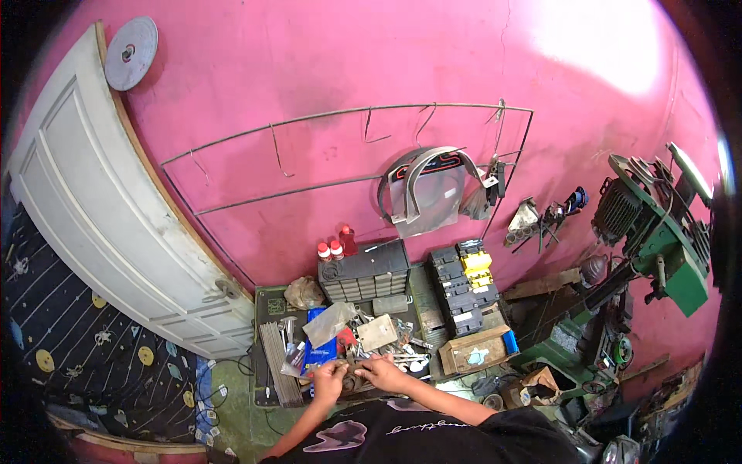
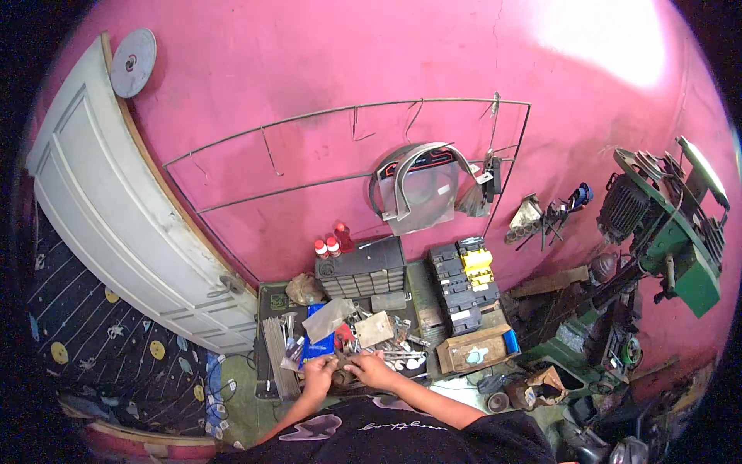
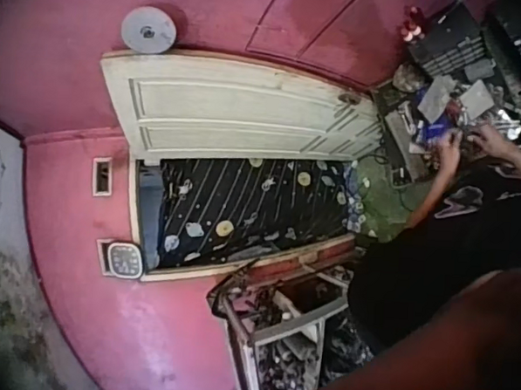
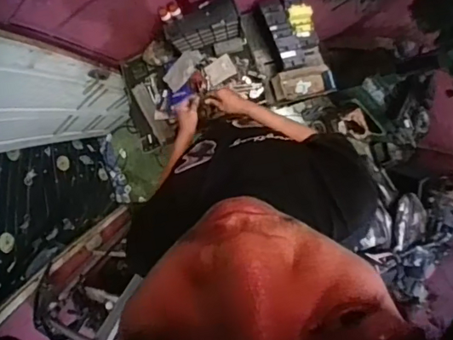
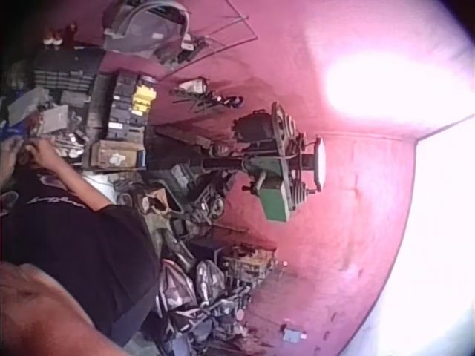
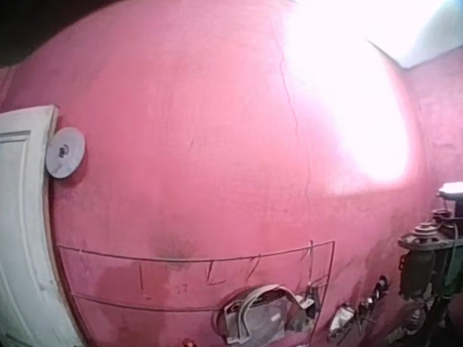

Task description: The person places a face shield on a wall rack, then repeatedly picks up thin metal rods from a cluttered workbench, aligns them, and stacks them into a neat pile. The person handles the rods one by one or in small groups throughout the clip.

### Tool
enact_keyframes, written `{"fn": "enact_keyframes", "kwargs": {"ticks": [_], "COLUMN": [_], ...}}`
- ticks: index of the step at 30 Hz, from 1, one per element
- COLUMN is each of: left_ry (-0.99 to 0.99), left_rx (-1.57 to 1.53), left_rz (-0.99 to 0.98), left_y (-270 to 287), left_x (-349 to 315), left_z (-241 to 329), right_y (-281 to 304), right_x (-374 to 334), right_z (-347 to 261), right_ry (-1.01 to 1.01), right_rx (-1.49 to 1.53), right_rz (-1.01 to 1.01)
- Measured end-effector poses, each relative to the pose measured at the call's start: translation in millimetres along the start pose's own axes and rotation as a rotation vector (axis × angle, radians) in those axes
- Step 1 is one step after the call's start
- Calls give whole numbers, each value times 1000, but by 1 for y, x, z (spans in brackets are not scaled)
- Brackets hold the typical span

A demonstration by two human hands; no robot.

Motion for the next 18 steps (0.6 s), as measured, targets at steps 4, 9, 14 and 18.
{"fn": "enact_keyframes", "kwargs": {"ticks": [4,9,14,18], "left_ry": [118,10,-241,-95], "left_rx": [-204,-273,75,160], "left_rz": [165,559,485,318], "left_y": [17,126,190,137], "left_x": [2,28,38,46], "left_z": [-12,17,78,72], "right_y": [-16,-9,129,173], "right_x": [-8,-38,-83,-94], "right_z": [22,113,215,270], "right_ry": [7,-218,-670,-752], "right_rx": [-24,-347,-791,-974], "right_rz": [-112,-278,523,669]}}
Point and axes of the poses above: each hand's wrist, its own x-axis towards the middle knuckle, its own y-axis out of the back of the hand, z = x × y, the point moved 8 cm from there along x, towards the middle knuckle, and after that the axes turned 15 degrees about -x, right-handed, at the moved point
